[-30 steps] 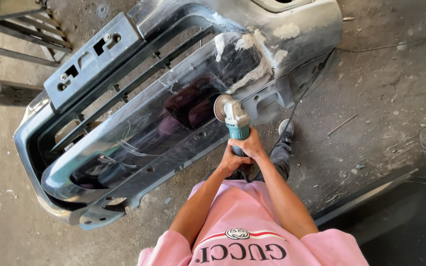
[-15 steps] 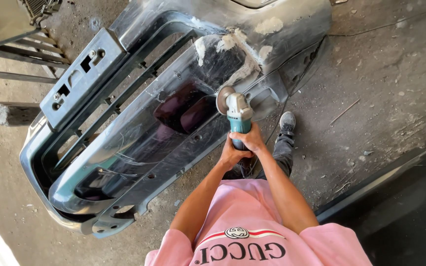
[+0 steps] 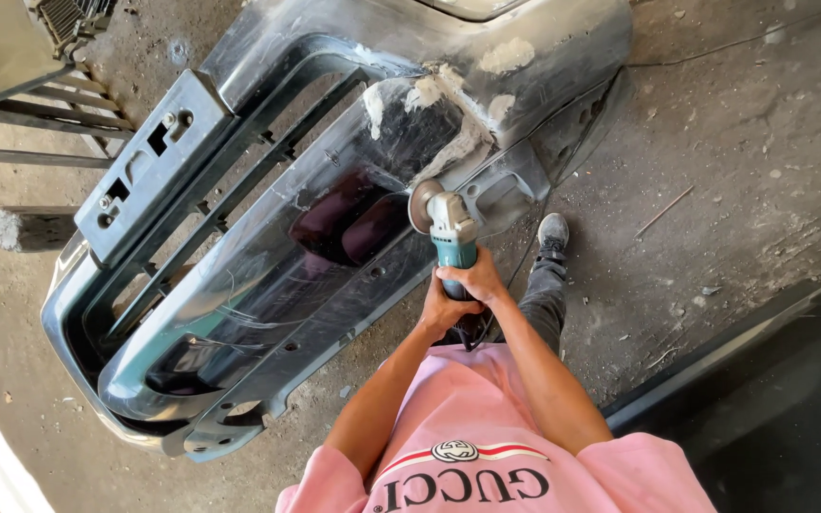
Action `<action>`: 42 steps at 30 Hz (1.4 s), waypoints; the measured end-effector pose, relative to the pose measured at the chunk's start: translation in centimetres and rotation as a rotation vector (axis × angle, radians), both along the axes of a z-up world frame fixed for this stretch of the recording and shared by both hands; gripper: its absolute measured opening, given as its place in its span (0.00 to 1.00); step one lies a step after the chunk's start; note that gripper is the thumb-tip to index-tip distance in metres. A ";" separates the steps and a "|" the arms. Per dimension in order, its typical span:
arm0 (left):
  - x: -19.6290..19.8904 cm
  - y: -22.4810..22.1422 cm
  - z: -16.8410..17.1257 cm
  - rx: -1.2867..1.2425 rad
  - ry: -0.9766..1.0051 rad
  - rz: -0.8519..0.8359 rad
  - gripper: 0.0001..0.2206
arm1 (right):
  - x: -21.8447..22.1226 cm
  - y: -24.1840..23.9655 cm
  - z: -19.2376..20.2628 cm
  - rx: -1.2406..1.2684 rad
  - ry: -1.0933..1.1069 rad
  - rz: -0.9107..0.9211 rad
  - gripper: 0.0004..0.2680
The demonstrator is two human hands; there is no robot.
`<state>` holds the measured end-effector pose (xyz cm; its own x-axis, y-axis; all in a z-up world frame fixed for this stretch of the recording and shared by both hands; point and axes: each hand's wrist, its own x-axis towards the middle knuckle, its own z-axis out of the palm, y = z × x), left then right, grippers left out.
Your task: Grinding and smoothing out repair filler on a car bumper using an angle grinder.
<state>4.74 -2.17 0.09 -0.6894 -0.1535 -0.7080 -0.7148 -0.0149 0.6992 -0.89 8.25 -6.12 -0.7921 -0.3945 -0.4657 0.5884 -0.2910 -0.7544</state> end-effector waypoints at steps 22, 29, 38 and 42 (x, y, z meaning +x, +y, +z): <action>-9.2 2.4 -1.8 -0.119 -0.085 -0.204 0.48 | -7.8 3.6 0.2 0.051 -0.047 -0.145 0.13; -6.0 0.9 -0.3 -0.110 -0.050 -0.159 0.50 | -5.2 1.6 1.1 -0.010 0.013 -0.113 0.13; -1.9 -0.6 0.6 -0.098 -0.044 -0.099 0.48 | -1.9 -0.2 1.5 0.030 -0.019 -0.026 0.15; -0.9 -0.5 1.3 -0.055 -0.037 -0.021 0.49 | -1.1 -0.5 2.0 -0.024 0.012 -0.013 0.15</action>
